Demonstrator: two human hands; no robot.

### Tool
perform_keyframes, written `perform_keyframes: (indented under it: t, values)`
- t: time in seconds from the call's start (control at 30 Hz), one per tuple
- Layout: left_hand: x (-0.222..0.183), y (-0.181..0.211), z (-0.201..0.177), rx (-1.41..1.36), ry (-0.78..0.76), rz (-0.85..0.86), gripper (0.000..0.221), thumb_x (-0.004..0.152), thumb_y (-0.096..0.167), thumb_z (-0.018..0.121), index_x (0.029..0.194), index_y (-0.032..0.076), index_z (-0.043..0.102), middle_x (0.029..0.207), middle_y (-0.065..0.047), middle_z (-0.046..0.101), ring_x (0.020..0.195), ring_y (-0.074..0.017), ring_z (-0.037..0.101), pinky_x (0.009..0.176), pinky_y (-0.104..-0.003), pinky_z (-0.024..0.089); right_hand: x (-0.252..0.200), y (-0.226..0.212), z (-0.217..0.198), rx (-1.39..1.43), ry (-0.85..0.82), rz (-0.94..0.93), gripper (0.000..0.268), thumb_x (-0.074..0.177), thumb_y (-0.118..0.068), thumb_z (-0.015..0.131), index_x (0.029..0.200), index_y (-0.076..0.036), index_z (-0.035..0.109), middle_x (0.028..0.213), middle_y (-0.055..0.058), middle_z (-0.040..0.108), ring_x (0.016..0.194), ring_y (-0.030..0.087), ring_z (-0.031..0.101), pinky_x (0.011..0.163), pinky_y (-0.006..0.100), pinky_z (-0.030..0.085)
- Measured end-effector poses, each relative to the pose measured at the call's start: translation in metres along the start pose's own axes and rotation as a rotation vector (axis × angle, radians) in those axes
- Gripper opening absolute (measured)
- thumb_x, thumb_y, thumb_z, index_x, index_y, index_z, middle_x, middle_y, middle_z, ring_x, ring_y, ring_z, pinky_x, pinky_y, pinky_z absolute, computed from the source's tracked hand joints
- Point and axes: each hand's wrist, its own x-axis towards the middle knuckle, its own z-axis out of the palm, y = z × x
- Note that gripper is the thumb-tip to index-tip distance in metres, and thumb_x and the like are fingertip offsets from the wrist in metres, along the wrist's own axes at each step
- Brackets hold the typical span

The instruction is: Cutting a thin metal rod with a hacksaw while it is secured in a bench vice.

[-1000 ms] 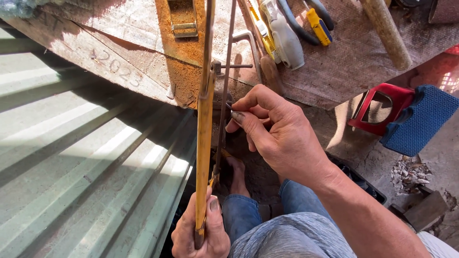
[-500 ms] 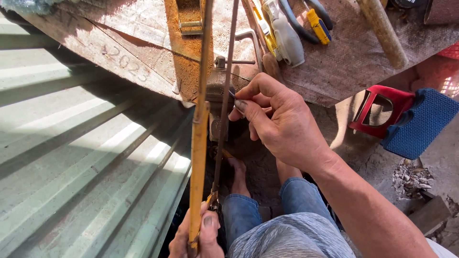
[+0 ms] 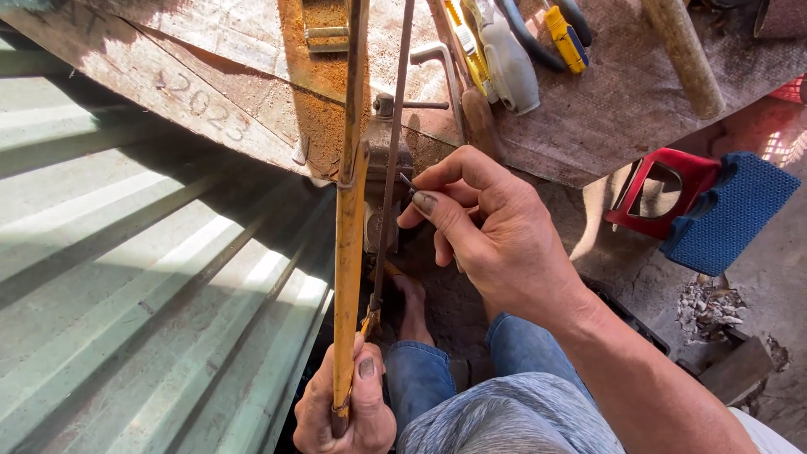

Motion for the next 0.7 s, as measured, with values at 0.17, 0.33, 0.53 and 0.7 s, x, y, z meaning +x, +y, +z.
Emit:
perform_keyframes:
  t: [0.17, 0.33, 0.53, 0.7]
  values:
    - [0.010, -0.014, 0.002, -0.063, -0.137, 0.115, 0.023, 0.090, 0.006, 0.067, 0.110, -0.005, 0.068, 0.088, -0.013, 0.077, 0.045, -0.0089, 0.060, 0.044, -0.017, 0.051, 0.002, 0.001, 0.002, 0.053, 0.006, 0.086, 0.010, 0.101, -0.009, 0.056, 0.112, -0.008, 0.056, 0.085, 0.011, 0.081, 0.046, 0.011, 0.057, 0.048, 0.022, 0.047]
    - [0.019, -0.016, 0.011, -0.066, -0.148, 0.160, 0.024, 0.091, 0.005, 0.070, 0.111, -0.006, 0.068, 0.100, -0.015, 0.078, 0.049, -0.0075, 0.062, 0.044, -0.017, 0.048, 0.004, -0.003, 0.003, 0.074, 0.023, 0.119, 0.003, 0.101, -0.008, 0.059, 0.100, -0.006, 0.057, 0.080, 0.012, 0.079, 0.043, 0.013, 0.055, 0.037, 0.022, 0.039]
    - [0.020, -0.014, 0.012, -0.058, -0.149, 0.159, 0.024, 0.091, 0.005, 0.070, 0.112, -0.006, 0.068, 0.101, -0.015, 0.078, 0.050, -0.0078, 0.065, 0.045, -0.017, 0.052, 0.005, -0.003, 0.001, 0.139, 0.005, 0.144, 0.006, 0.101, -0.008, 0.061, 0.096, -0.006, 0.058, 0.077, 0.013, 0.076, 0.042, 0.013, 0.054, 0.034, 0.021, 0.038]
    - [0.024, -0.010, 0.015, -0.043, -0.129, 0.167, 0.024, 0.091, 0.007, 0.070, 0.110, -0.006, 0.068, 0.099, -0.013, 0.078, 0.051, -0.0086, 0.067, 0.046, -0.017, 0.054, 0.007, -0.005, -0.001, 0.130, -0.007, 0.169, 0.005, 0.100, -0.009, 0.061, 0.097, -0.007, 0.058, 0.076, 0.013, 0.076, 0.041, 0.013, 0.054, 0.034, 0.021, 0.038]
